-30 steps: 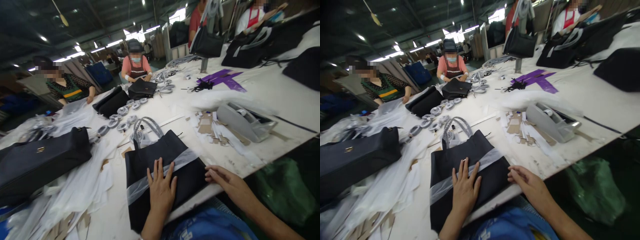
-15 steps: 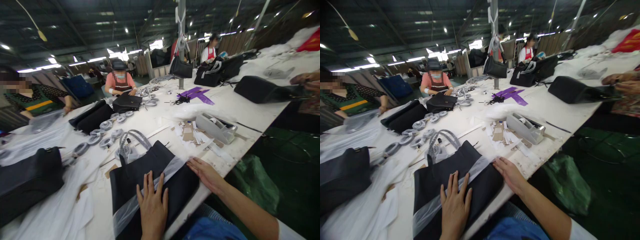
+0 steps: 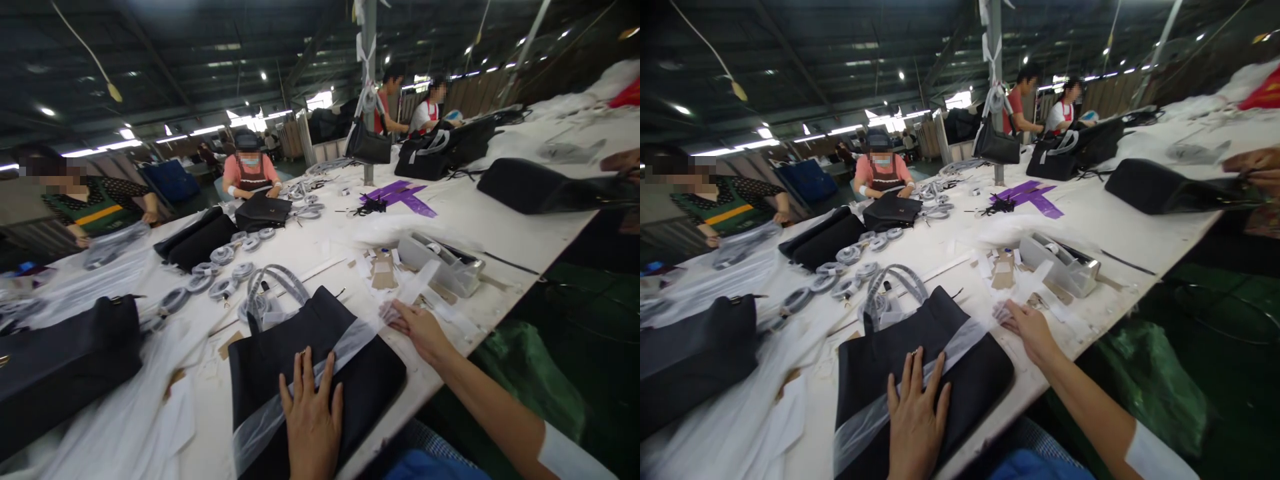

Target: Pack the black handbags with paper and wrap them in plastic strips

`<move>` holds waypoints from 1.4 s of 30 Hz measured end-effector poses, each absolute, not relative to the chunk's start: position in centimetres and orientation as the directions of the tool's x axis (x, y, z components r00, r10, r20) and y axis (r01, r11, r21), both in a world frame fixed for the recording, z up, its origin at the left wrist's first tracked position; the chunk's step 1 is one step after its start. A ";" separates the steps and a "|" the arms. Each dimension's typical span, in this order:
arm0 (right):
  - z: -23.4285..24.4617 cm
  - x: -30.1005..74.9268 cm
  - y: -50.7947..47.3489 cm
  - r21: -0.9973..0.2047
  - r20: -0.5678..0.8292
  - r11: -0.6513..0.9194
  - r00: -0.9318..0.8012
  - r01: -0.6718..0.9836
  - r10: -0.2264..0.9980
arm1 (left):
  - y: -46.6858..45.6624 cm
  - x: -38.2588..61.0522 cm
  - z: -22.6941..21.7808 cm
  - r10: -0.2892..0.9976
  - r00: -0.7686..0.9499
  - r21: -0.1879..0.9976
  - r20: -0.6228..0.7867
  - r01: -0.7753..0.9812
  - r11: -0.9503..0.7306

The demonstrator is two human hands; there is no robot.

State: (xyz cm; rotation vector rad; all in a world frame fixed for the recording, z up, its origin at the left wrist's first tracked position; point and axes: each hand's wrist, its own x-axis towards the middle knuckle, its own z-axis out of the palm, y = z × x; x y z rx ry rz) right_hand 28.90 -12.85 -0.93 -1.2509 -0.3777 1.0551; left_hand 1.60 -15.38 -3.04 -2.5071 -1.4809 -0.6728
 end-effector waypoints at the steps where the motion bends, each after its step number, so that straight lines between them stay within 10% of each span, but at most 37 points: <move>1: -0.9 29.0 -12.9 -0.892 -0.299 -0.044 0.513 -0.450 0.805 | -15.4 1.6 -3.0 0.791 0.411 0.092 0.453 0.861 -0.499; 13: 0.3 28.1 -13.9 -0.902 -0.223 0.036 0.537 -0.431 0.814 | -14.1 5.8 -4.6 0.671 0.634 -0.014 0.386 0.731 -0.682; 22: 1.1 29.4 -13.8 -0.826 -0.289 0.045 0.492 -0.562 0.821 | -14.5 6.0 -2.4 0.710 0.625 0.142 0.323 0.710 -0.690; 26: 1.0 29.0 -14.3 -0.941 -0.155 0.041 0.538 -0.335 0.829 | -14.5 6.6 -2.3 0.756 0.560 0.236 0.341 0.727 -0.645; 29: 1.2 29.4 -15.3 -0.984 0.050 -0.062 0.594 0.166 0.803 | -14.3 6.9 -2.3 0.781 0.507 0.299 0.364 0.731 -0.613; 35: 2.6 29.1 -17.5 -0.366 0.760 0.318 0.083 0.874 0.645 | -14.3 7.0 -2.2 0.784 0.487 0.317 0.384 0.728 -0.608; 38: 1.7 28.0 -17.0 -0.117 0.639 0.550 -0.362 0.827 0.679 | -14.4 7.0 -2.3 0.783 0.485 0.344 0.390 0.712 -0.612; 42: -0.4 27.0 -15.3 -0.115 0.485 0.619 -0.499 0.777 0.718 | -14.4 6.5 -2.6 0.799 0.453 0.429 0.396 0.678 -0.597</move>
